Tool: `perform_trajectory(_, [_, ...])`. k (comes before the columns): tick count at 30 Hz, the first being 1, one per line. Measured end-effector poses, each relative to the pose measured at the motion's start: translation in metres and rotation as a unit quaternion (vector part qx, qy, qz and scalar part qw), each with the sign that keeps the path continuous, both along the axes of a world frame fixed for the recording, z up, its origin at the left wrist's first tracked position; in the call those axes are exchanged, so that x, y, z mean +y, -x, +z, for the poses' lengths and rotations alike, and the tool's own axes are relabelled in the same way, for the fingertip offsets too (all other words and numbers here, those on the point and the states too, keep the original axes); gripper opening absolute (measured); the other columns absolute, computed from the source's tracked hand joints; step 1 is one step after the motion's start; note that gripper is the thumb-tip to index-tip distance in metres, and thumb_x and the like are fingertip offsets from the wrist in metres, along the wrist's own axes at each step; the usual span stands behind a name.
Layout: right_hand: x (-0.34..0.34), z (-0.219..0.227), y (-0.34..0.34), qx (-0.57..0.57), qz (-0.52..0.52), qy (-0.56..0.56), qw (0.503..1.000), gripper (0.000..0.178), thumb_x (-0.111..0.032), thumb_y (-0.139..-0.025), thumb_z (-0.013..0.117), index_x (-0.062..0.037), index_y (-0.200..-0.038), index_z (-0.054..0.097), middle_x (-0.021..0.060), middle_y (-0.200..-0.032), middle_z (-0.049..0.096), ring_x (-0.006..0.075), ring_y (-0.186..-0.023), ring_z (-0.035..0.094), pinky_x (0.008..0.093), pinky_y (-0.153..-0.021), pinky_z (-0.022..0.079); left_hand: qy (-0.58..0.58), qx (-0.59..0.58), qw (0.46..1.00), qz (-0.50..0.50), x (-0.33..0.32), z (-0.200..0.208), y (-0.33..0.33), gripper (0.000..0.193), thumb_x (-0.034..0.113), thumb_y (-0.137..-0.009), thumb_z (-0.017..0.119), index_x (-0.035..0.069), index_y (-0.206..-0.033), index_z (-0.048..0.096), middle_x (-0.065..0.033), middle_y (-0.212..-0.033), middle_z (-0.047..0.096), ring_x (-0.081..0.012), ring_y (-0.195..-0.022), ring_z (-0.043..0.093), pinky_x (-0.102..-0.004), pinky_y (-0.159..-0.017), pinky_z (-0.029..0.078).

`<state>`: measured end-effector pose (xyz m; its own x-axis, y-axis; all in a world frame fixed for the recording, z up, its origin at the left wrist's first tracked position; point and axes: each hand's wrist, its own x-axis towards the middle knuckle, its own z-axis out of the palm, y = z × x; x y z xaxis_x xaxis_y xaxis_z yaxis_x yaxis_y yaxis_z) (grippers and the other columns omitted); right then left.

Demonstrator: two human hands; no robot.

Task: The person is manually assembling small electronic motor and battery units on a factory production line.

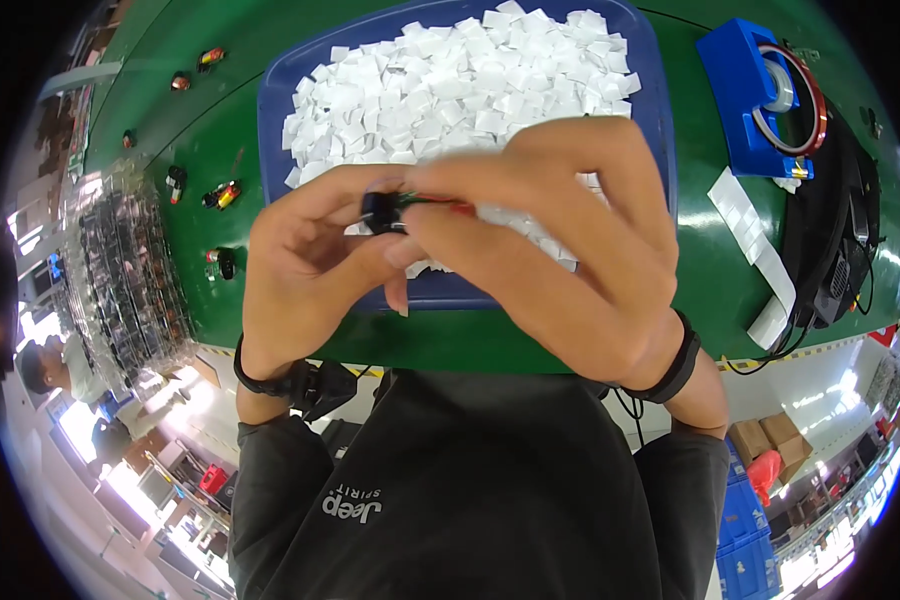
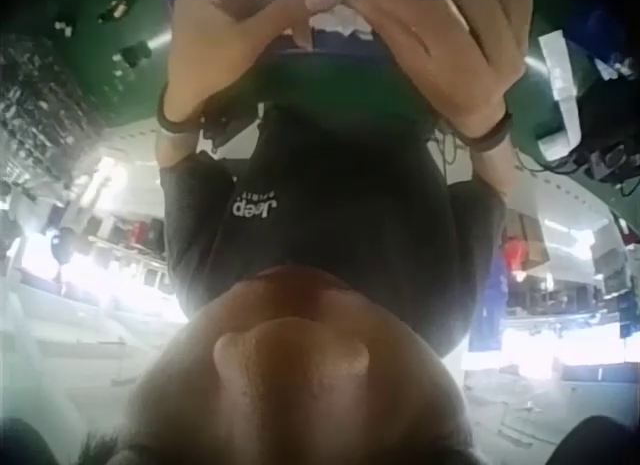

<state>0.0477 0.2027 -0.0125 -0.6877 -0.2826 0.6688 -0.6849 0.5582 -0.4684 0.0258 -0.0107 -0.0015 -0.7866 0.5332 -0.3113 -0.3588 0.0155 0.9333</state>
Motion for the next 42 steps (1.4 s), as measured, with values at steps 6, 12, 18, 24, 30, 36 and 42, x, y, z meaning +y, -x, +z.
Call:
perform_trajectory(6, [0.014, -0.005, -0.01, -0.184, 0.021, 0.137, 0.973, 0.047, -0.009, -0.065, 0.09, -0.0007, -0.105, 0.068, 0.0115, -0.092, 0.07, 0.0178, -0.08, 0.062, 0.0245, -0.058, 0.046, -0.06, 0.079, 0.995, 0.032, 0.003, -0.004, -0.004, 0.037, -0.006, -0.09, 0.065, -0.008, -0.125, 0.055, -0.0225, -0.124, 0.063, -0.0212, -0.098, 0.068, -0.0281, -0.072, 0.061])
perform_trajectory(12, [0.002, -0.01, -0.012, -0.203, 0.058, 0.198, 0.957, 0.039, 0.0, -0.073, 0.084, 0.0017, -0.108, 0.066, 0.0144, -0.097, 0.07, 0.0167, -0.077, 0.068, 0.0231, -0.059, 0.049, -0.034, 0.199, 0.979, 0.037, 0.005, -0.01, -0.003, 0.036, -0.008, -0.09, 0.063, -0.009, -0.125, 0.055, -0.0257, -0.127, 0.06, -0.0275, -0.106, 0.066, -0.0323, -0.078, 0.062])
perform_trajectory(18, [-0.002, -0.011, -0.011, -0.238, 0.074, 0.253, 0.935, 0.031, 0.007, -0.078, 0.077, 0.0046, -0.106, 0.065, 0.0154, -0.097, 0.07, 0.0172, -0.079, 0.07, 0.0225, -0.063, 0.055, 0.005, 0.251, 0.967, 0.036, 0.007, -0.012, -0.007, 0.036, -0.007, -0.088, 0.067, -0.007, -0.123, 0.058, -0.0225, -0.121, 0.064, -0.0237, -0.099, 0.068, -0.029, -0.072, 0.061])
perform_trajectory(24, [-0.005, -0.009, -0.014, -0.325, 0.072, 0.353, 0.875, 0.031, 0.011, -0.082, 0.071, 0.0051, -0.11, 0.06, 0.0146, -0.095, 0.069, 0.0176, -0.081, 0.071, 0.0225, -0.066, 0.058, 0.111, 0.321, 0.94, 0.01, 0.005, -0.006, -0.006, 0.032, -0.003, -0.085, 0.072, -0.004, -0.116, 0.064, -0.0151, -0.108, 0.068, -0.0167, -0.088, 0.067, -0.0249, -0.062, 0.056])
perform_trajectory(30, [-0.005, -0.007, -0.017, -0.37, 0.046, 0.338, 0.864, 0.038, 0.008, -0.084, 0.072, 0.0039, -0.116, 0.053, 0.01, -0.091, 0.068, 0.0152, -0.077, 0.07, 0.0222, -0.065, 0.057, 0.128, 0.298, 0.946, -0.01, 0.008, 0.005, 0.008, 0.032, -0.005, -0.085, 0.069, -0.007, -0.116, 0.061, -0.0151, -0.105, 0.066, -0.0184, -0.08, 0.066, -0.027, -0.061, 0.057])
perform_trajectory(36, [-0.002, -0.003, -0.013, -0.406, 0.011, 0.268, 0.874, 0.035, 0.001, -0.086, 0.071, 0.0004, -0.116, 0.054, 0.0054, -0.089, 0.066, 0.0119, -0.073, 0.066, 0.0214, -0.064, 0.052, 0.285, 0.251, 0.924, -0.034, -0.022, 0.003, 0.143, 0.035, 0.03, -0.097, 0.061, 0.001, -0.118, 0.064, -0.0053, -0.098, 0.064, -0.0086, -0.077, 0.056, -0.023, -0.061, 0.044])
perform_trajectory(42, [-0.004, -0.012, -0.002, -0.305, -0.011, 0.208, 0.929, 0.024, 0.001, -0.086, 0.069, -0.0031, -0.108, 0.061, 0.0059, -0.101, 0.065, 0.0108, -0.085, 0.064, 0.0209, -0.065, 0.05, 0.538, 0.463, 0.692, -0.127, -0.055, -0.068, 0.277, 0.04, 0.036, -0.095, 0.063, 0.009, -0.125, 0.061, -0.0091, -0.105, 0.066, -0.0231, -0.09, 0.063, -0.0298, -0.076, 0.048])
